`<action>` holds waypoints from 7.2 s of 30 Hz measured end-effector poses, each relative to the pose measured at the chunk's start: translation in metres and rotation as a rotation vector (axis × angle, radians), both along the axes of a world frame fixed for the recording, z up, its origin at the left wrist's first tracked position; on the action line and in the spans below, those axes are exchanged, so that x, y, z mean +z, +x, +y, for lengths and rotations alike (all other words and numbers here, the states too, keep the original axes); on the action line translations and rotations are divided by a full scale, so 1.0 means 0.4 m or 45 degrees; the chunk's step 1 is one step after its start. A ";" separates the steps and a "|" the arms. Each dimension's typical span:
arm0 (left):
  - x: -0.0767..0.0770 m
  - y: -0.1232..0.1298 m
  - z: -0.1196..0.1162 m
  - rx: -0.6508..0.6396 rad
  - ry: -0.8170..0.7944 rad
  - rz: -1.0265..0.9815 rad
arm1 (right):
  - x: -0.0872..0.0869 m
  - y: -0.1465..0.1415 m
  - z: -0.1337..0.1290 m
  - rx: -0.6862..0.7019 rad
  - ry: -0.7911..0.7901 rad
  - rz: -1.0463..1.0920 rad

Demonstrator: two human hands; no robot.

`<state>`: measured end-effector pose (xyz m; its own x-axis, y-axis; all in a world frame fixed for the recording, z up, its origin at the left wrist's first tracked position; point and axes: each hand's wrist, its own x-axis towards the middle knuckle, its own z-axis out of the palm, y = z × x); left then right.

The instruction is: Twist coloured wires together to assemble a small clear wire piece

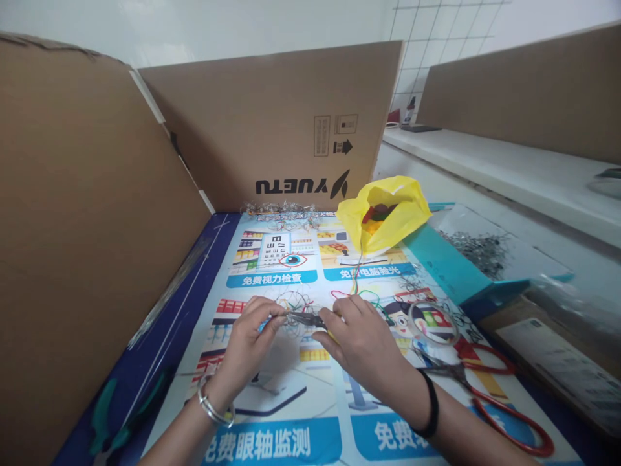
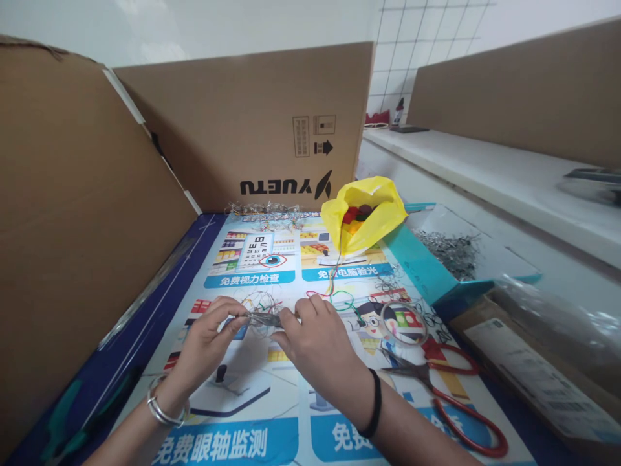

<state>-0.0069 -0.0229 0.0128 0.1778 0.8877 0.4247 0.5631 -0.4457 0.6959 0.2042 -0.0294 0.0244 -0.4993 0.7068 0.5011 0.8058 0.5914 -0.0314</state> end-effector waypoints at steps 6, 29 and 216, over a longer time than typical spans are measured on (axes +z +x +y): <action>0.000 0.001 -0.004 -0.004 0.011 0.011 | 0.000 -0.001 -0.005 -0.001 0.005 -0.002; 0.001 0.007 -0.008 0.011 0.015 0.077 | 0.009 -0.004 -0.016 -0.034 0.145 -0.135; 0.004 -0.033 -0.176 0.446 -0.046 -0.072 | -0.110 -0.075 -0.121 0.166 -0.998 1.113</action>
